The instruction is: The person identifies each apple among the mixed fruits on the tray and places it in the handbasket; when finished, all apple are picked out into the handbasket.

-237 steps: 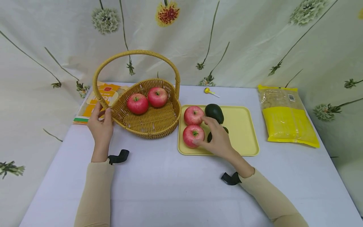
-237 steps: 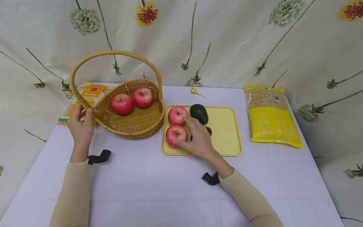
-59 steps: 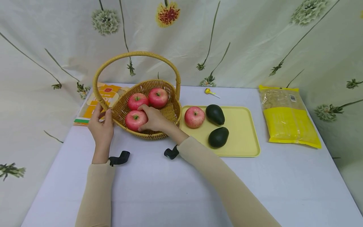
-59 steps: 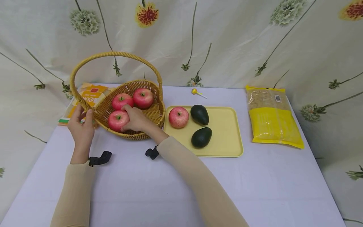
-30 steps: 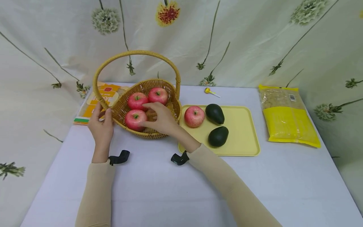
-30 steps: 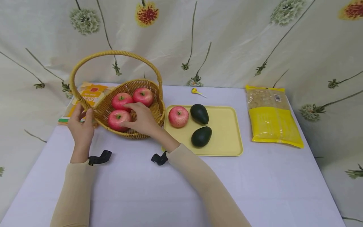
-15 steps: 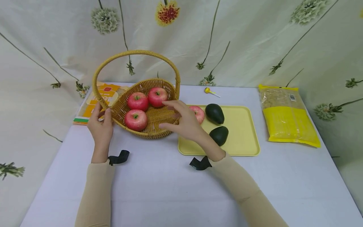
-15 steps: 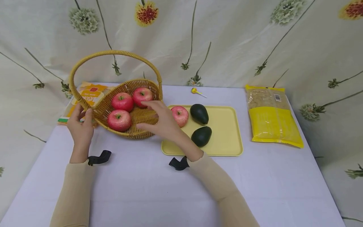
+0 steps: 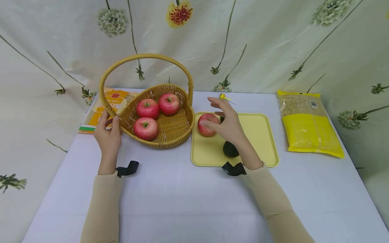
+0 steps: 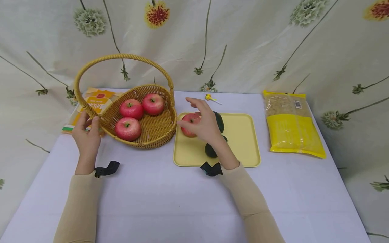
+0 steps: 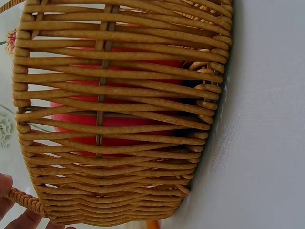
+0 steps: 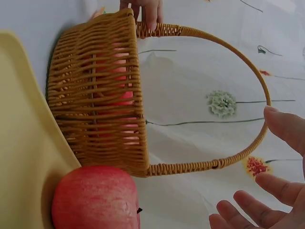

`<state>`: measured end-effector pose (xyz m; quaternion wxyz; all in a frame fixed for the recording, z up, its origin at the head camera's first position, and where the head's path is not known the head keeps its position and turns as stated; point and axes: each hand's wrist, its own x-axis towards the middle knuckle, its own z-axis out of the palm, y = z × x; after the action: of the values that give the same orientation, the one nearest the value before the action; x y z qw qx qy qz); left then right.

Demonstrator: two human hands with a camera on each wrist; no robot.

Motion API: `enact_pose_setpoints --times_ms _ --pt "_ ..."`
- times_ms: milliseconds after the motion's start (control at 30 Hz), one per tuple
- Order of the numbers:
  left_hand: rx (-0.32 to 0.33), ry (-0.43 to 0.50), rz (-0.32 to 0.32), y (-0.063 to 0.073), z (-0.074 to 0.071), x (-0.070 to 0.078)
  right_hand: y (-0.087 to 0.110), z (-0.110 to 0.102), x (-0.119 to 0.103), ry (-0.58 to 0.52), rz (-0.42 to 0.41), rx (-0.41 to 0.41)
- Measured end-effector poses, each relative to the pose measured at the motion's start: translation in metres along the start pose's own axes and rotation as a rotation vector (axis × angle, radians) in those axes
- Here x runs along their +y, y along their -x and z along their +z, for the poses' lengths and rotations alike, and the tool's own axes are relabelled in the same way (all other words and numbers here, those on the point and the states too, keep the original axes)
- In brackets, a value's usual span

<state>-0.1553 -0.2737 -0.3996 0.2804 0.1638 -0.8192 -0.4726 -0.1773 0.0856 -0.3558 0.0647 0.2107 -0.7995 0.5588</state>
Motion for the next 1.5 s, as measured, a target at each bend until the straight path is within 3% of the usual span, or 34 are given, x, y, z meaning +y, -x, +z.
enact_pose_setpoints --times_ms 233,933,1500 --pt "0.001 -0.005 0.014 0.000 0.000 0.000 -0.003 -0.012 0.013 0.012 0.071 0.024" --pt "0.010 -0.005 0.022 0.000 0.001 -0.001 -0.009 -0.002 0.037 0.041 0.260 -0.097" --pt "0.007 -0.001 0.020 0.000 0.001 0.000 -0.008 0.007 0.049 0.157 0.287 -0.162"
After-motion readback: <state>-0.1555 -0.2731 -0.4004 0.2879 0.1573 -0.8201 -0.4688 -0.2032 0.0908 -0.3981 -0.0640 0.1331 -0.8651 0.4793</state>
